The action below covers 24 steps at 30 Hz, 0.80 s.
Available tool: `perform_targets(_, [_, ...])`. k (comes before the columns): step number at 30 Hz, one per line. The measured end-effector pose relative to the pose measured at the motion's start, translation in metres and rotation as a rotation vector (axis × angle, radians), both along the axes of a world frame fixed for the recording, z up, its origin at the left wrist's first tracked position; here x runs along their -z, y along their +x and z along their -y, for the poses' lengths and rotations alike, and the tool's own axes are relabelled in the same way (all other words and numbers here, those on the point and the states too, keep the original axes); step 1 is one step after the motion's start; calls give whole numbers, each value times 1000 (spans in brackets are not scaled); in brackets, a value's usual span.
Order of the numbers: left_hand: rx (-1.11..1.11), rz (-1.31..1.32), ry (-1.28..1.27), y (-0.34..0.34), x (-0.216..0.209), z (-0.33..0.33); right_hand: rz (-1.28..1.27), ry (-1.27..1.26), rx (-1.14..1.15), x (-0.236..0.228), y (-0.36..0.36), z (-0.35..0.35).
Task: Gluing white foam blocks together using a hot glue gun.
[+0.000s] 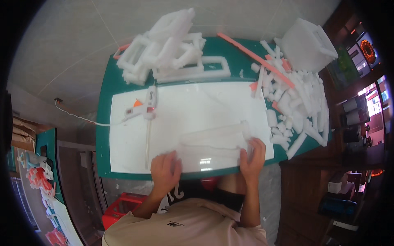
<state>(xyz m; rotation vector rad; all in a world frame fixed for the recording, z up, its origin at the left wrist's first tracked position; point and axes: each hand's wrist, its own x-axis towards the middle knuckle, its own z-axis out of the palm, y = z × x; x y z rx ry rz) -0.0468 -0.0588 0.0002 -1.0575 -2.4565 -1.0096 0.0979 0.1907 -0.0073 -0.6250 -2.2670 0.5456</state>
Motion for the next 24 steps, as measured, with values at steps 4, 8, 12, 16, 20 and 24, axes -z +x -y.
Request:
perform_targets(4, [-21,-33,48,-3,5,4,-84,-124,-72,-4,-3,6])
perform_targets(8, [-45,-85,77,4,12,-5,-71,22,-175,-2,4,-8])
perform_targets(12, [-86,-75,94,12,6,-9,-35,83,-285,-7,15,-13])
perform_targets(16, [0,-131,88,12,7,-19,-72,98,-249,-5,26,-19])
perform_targets(20, [-8,-166,79,7,15,-11,-99,79,-199,-2,21,-16])
perform_targets(24, [-78,74,53,16,3,-10,-74,16,-232,-3,21,-16])
